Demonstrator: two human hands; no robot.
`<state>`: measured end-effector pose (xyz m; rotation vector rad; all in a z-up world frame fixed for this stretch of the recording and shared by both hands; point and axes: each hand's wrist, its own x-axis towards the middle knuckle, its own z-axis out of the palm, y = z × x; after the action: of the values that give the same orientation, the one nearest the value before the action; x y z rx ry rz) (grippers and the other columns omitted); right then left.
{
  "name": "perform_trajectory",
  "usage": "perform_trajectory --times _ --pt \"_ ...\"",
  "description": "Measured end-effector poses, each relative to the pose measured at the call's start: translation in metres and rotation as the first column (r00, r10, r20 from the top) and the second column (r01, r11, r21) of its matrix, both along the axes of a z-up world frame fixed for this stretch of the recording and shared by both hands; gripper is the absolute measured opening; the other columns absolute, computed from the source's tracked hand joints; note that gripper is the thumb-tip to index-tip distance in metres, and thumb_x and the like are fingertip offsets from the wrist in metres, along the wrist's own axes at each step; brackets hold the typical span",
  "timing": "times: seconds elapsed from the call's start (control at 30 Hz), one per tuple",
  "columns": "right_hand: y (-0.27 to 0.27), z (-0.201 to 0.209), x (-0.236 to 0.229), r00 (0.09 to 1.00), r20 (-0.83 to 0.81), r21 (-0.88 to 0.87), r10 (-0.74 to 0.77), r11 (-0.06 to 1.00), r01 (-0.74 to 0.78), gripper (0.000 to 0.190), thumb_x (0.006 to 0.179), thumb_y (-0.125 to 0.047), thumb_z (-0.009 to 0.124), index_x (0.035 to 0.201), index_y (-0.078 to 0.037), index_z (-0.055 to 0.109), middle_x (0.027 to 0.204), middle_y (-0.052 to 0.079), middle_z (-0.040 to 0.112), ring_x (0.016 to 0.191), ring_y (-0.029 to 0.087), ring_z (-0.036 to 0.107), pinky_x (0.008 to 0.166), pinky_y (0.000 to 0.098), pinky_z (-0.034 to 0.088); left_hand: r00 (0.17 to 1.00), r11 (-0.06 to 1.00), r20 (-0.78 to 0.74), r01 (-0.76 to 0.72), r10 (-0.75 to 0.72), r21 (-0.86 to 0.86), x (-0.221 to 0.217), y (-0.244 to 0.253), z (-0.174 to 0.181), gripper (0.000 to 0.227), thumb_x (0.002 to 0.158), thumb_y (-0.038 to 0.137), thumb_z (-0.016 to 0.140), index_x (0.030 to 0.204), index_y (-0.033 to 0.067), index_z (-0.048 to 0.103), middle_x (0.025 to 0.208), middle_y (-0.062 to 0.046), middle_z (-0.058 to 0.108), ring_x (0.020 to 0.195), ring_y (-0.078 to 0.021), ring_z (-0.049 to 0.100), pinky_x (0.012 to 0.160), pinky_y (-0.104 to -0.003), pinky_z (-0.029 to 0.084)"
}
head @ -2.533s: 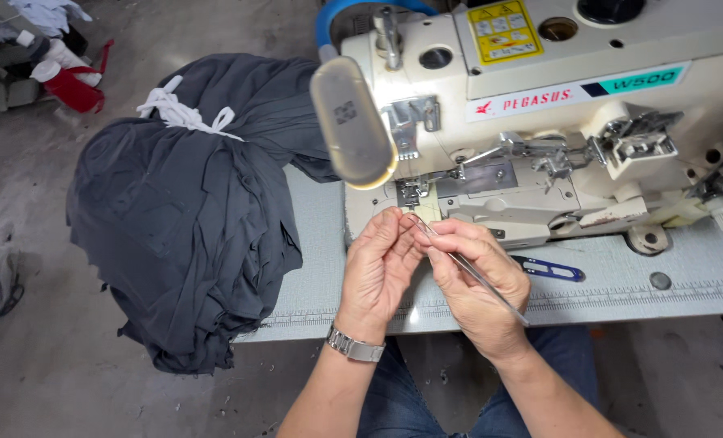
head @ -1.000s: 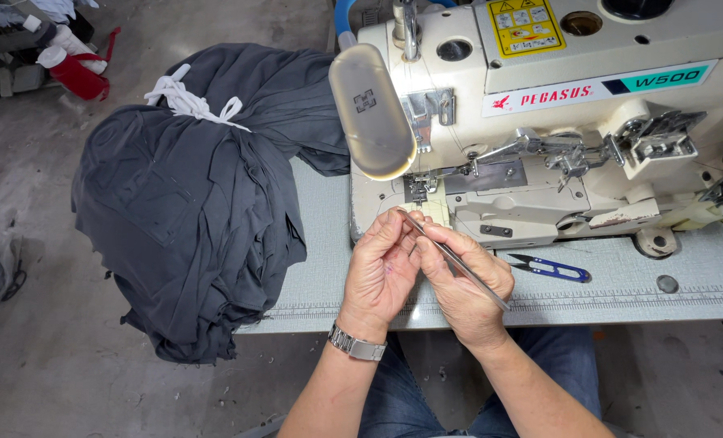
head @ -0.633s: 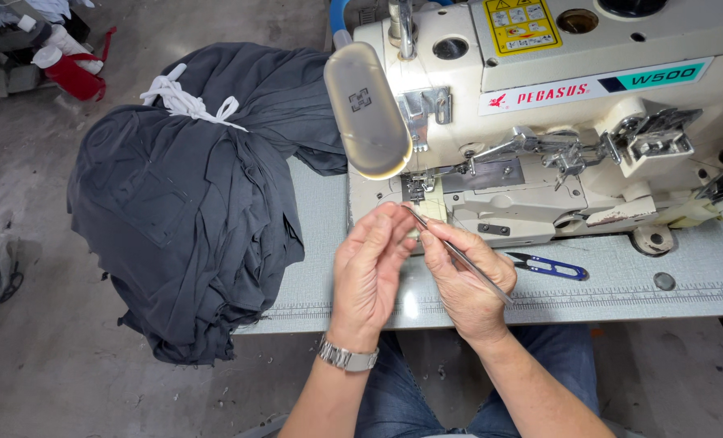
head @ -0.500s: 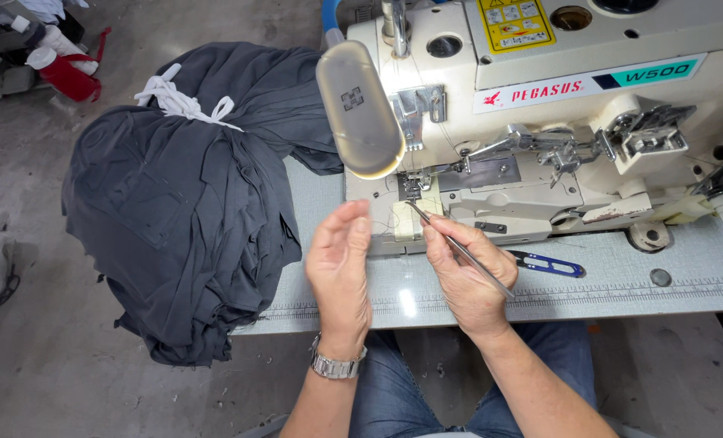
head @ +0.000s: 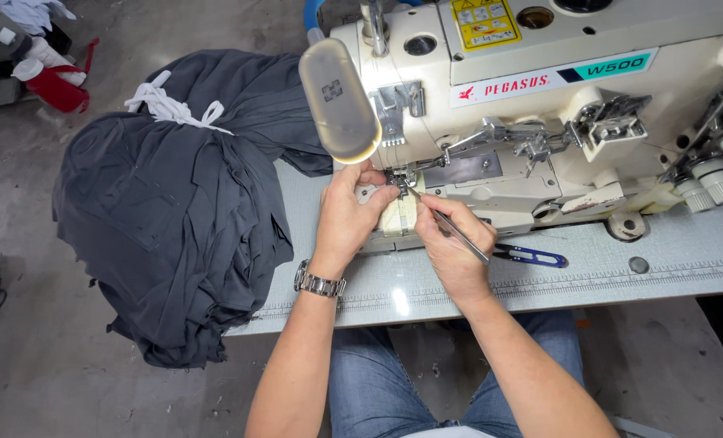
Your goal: The person uses a screwdriver to adjust the needle area of a Pegasus W500 sewing machine. They then use a pair of scissors to trim threads near the needle plate and continue making adjustments with the screwdriver.
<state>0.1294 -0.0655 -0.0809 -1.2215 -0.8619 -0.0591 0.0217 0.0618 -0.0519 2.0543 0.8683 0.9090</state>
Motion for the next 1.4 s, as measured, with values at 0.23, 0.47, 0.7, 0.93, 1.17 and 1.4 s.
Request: perform_trajectory --times 0.23,0.47,0.7,0.93,1.17,1.4 --pt "0.004 -0.003 0.003 1.000 -0.021 -0.036 -0.007 0.999 0.007 0.016 0.082 0.008 0.080 0.096 0.002 0.078 0.088 0.022 0.076 0.089 0.026 0.074 0.061 0.0339 0.058 0.999 0.999 0.035 0.034 -0.035 0.023 0.006 0.012 -0.015 0.011 0.083 0.015 0.080 0.094 0.0155 0.076 0.081 -0.001 0.075 0.085 -0.0203 0.066 0.087 -0.037 0.053" --pt "0.006 -0.003 0.004 0.999 -0.007 -0.073 -0.048 0.996 0.047 0.017 0.080 0.007 0.081 0.094 -0.002 0.080 0.086 0.019 0.077 0.086 0.028 0.076 0.060 0.0343 0.058 0.995 0.993 0.030 0.088 -0.090 0.084 0.009 0.012 -0.010 0.012 0.085 0.013 0.077 0.095 0.0173 0.080 0.081 -0.002 0.072 0.081 -0.0204 0.066 0.085 -0.036 0.055" --pt "0.006 -0.002 0.005 0.999 0.001 -0.079 -0.053 0.996 0.053 0.018 0.080 0.007 0.080 0.094 -0.004 0.080 0.085 0.018 0.078 0.084 0.027 0.077 0.060 0.0333 0.058 0.998 0.999 0.038 0.041 -0.042 0.018 0.008 0.010 -0.012 0.012 0.084 0.011 0.076 0.095 0.0104 0.079 0.080 -0.004 0.071 0.080 -0.0173 0.063 0.085 -0.035 0.054" --pt "0.007 -0.002 0.005 0.999 -0.007 -0.062 -0.037 0.997 0.037 0.019 0.080 0.007 0.080 0.095 -0.005 0.080 0.084 0.017 0.078 0.083 0.026 0.077 0.060 0.0328 0.058 0.997 0.999 0.075 0.012 -0.009 -0.041 0.009 0.007 -0.010 0.009 0.082 0.008 0.077 0.091 0.0057 0.074 0.077 -0.005 0.071 0.078 -0.0149 0.060 0.080 -0.034 0.052" --pt "0.008 -0.001 0.004 0.999 -0.019 -0.066 -0.043 0.997 0.042 0.018 0.081 0.007 0.078 0.095 -0.005 0.080 0.084 0.017 0.078 0.081 0.024 0.077 0.060 0.0320 0.057 0.997 0.998 0.077 0.005 0.000 -0.068 0.009 0.004 -0.007 0.013 0.083 0.009 0.077 0.094 0.0060 0.070 0.079 -0.006 0.073 0.079 -0.0137 0.060 0.079 -0.033 0.051" --pt "0.007 0.001 0.003 0.999 -0.018 -0.057 -0.043 0.997 0.042 0.017 0.081 0.006 0.079 0.094 -0.005 0.080 0.084 0.016 0.078 0.079 0.024 0.077 0.060 0.0326 0.058 0.997 0.997 0.077 -0.010 0.016 -0.079 0.010 0.005 -0.012 0.014 0.084 0.010 0.078 0.097 0.0074 0.073 0.079 -0.003 0.074 0.079 -0.0110 0.058 0.079 -0.030 0.051"
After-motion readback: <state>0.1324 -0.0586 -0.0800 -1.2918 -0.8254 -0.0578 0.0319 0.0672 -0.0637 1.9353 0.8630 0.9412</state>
